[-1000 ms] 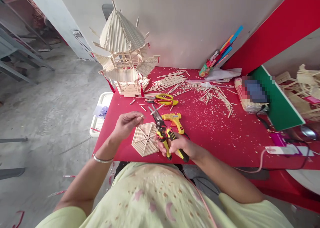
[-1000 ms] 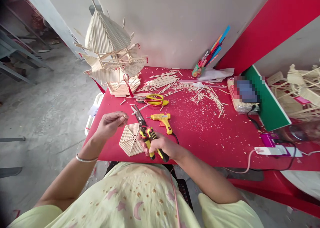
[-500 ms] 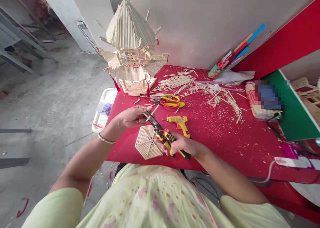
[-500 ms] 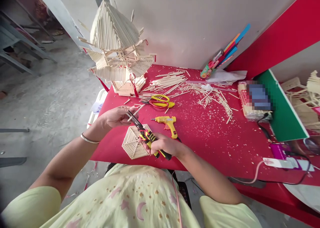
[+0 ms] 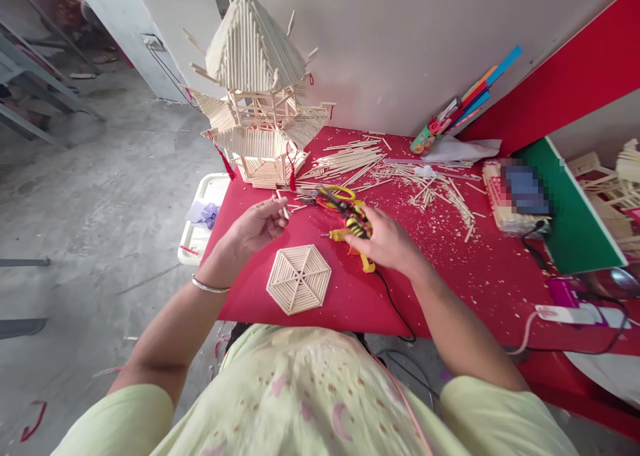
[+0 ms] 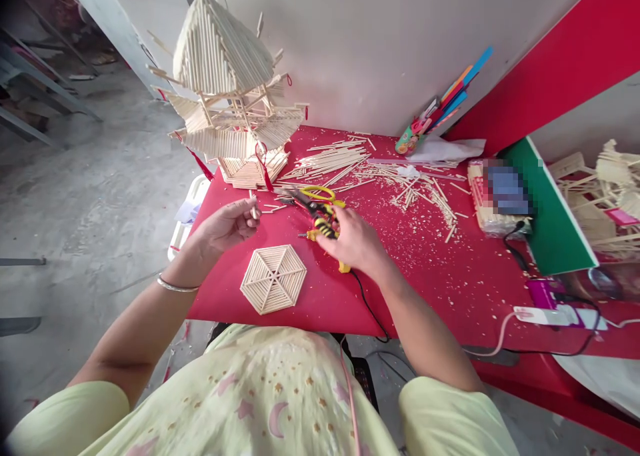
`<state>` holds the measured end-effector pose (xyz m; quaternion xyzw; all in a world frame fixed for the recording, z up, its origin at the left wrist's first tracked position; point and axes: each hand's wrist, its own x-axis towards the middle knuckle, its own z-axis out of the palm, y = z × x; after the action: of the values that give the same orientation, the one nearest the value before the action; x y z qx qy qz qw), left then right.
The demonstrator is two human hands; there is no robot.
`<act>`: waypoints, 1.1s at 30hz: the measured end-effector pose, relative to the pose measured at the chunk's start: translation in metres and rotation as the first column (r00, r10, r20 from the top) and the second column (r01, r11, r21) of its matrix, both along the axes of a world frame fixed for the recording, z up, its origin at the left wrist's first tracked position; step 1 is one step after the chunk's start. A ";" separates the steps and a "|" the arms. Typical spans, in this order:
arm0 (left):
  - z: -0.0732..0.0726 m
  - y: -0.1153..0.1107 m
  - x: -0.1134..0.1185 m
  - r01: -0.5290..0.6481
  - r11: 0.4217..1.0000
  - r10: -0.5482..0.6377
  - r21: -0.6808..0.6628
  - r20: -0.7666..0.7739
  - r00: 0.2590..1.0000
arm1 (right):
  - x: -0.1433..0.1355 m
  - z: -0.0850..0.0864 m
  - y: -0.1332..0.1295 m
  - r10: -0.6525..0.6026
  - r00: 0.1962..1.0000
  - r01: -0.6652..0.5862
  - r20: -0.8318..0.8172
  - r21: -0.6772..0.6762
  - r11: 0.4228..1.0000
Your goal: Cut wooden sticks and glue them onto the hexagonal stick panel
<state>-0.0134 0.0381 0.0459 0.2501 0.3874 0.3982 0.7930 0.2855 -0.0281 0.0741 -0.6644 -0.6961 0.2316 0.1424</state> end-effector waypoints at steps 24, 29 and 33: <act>-0.005 -0.011 0.024 -0.252 0.882 0.296 -0.397 0.052 0.954 | -0.025 -0.025 0.143 0.468 0.822 -0.447 0.324 -0.139 0.883; -0.015 -0.009 0.007 -0.269 0.842 0.379 -0.467 0.159 0.912 | -0.022 -0.022 0.129 0.424 0.775 -0.504 0.469 0.054 0.862; -0.022 -0.007 0.003 -0.271 0.823 0.417 -0.499 0.206 0.885 | -0.018 -0.023 0.097 0.469 0.820 -0.545 0.329 0.194 0.816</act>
<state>-0.0102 0.0316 0.0237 -0.0828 0.3814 0.4678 0.7930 0.2675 0.0685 0.0508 -0.4506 -0.8871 0.0695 0.0725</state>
